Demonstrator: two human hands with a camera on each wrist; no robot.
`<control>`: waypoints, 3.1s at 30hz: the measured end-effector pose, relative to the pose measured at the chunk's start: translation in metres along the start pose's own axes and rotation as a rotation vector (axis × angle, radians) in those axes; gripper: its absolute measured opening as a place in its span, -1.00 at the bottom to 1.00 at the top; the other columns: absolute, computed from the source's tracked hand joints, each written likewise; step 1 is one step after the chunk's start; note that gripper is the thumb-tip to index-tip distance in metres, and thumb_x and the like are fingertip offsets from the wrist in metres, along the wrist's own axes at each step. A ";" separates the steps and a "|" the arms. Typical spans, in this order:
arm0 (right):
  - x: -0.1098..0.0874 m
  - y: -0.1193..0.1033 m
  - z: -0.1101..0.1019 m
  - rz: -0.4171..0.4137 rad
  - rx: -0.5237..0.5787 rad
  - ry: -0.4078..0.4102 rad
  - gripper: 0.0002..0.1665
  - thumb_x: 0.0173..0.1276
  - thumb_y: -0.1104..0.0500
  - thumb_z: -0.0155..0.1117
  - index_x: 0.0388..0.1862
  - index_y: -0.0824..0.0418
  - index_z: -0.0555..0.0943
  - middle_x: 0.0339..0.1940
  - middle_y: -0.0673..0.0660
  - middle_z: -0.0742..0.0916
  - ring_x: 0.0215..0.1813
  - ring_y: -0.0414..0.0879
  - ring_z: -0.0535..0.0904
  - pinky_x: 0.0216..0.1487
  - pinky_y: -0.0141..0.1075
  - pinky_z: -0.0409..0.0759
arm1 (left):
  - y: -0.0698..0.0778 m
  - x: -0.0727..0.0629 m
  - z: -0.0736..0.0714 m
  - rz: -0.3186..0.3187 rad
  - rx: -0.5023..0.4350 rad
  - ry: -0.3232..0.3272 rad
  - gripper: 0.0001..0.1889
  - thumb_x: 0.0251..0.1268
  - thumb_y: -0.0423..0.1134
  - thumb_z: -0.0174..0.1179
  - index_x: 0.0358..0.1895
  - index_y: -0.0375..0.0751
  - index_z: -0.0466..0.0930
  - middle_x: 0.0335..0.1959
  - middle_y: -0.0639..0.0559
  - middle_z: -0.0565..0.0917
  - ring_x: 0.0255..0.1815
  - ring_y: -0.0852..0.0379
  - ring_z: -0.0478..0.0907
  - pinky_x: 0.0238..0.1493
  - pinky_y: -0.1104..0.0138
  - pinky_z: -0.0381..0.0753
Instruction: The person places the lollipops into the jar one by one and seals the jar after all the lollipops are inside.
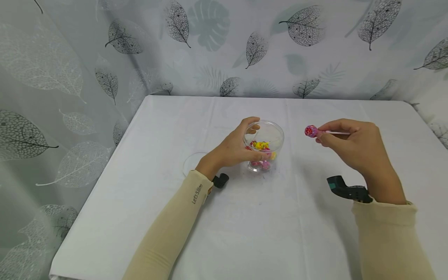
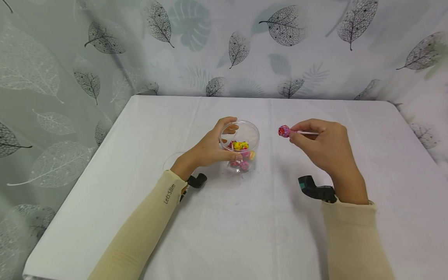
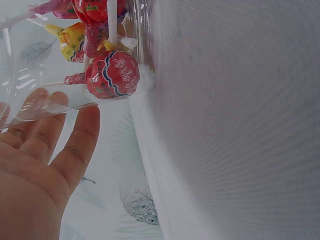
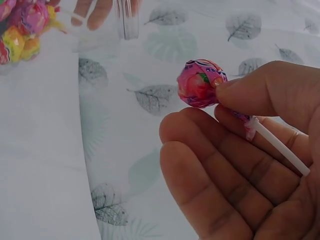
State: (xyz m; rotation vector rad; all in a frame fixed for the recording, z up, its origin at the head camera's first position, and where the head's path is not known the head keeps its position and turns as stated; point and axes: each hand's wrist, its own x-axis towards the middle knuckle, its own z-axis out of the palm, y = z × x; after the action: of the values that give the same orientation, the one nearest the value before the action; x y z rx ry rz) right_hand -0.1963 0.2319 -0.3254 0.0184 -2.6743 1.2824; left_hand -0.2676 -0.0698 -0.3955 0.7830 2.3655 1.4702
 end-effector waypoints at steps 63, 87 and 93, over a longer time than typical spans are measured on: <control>-0.016 -0.042 0.054 -0.309 0.170 0.043 -0.87 0.37 0.33 0.43 -0.13 0.28 0.81 -0.25 0.10 0.85 -0.31 -0.38 0.76 -0.22 -0.55 0.65 | 0.001 0.001 0.001 -0.007 0.017 0.009 0.07 0.11 0.05 0.59 0.61 0.25 0.03 0.50 0.17 0.37 0.53 0.19 0.29 0.47 -0.03 0.38; -0.016 -0.041 0.065 -0.363 0.161 0.008 -0.86 0.35 0.36 0.45 -0.13 0.30 0.81 -0.24 0.24 0.85 -0.32 -0.49 0.72 -0.21 -0.60 0.62 | 0.003 -0.001 0.000 -0.023 0.020 0.003 0.07 0.11 0.09 0.58 0.61 0.26 0.02 0.51 0.18 0.36 0.53 0.20 0.28 0.46 -0.04 0.39; -0.015 -0.041 0.067 -0.389 0.148 0.022 -0.86 0.33 0.35 0.48 -0.14 0.30 0.82 -0.25 0.24 0.85 -0.34 -0.51 0.70 -0.24 -0.61 0.61 | 0.003 0.000 0.000 -0.021 0.015 0.004 0.07 0.11 0.09 0.58 0.60 0.26 0.03 0.50 0.17 0.37 0.53 0.19 0.29 0.45 -0.03 0.41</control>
State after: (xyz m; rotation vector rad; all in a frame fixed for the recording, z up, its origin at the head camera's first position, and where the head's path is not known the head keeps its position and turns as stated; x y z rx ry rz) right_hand -0.1878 0.1535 -0.3373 0.5123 -2.3899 1.3308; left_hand -0.2662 -0.0684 -0.3929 0.7570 2.3826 1.4484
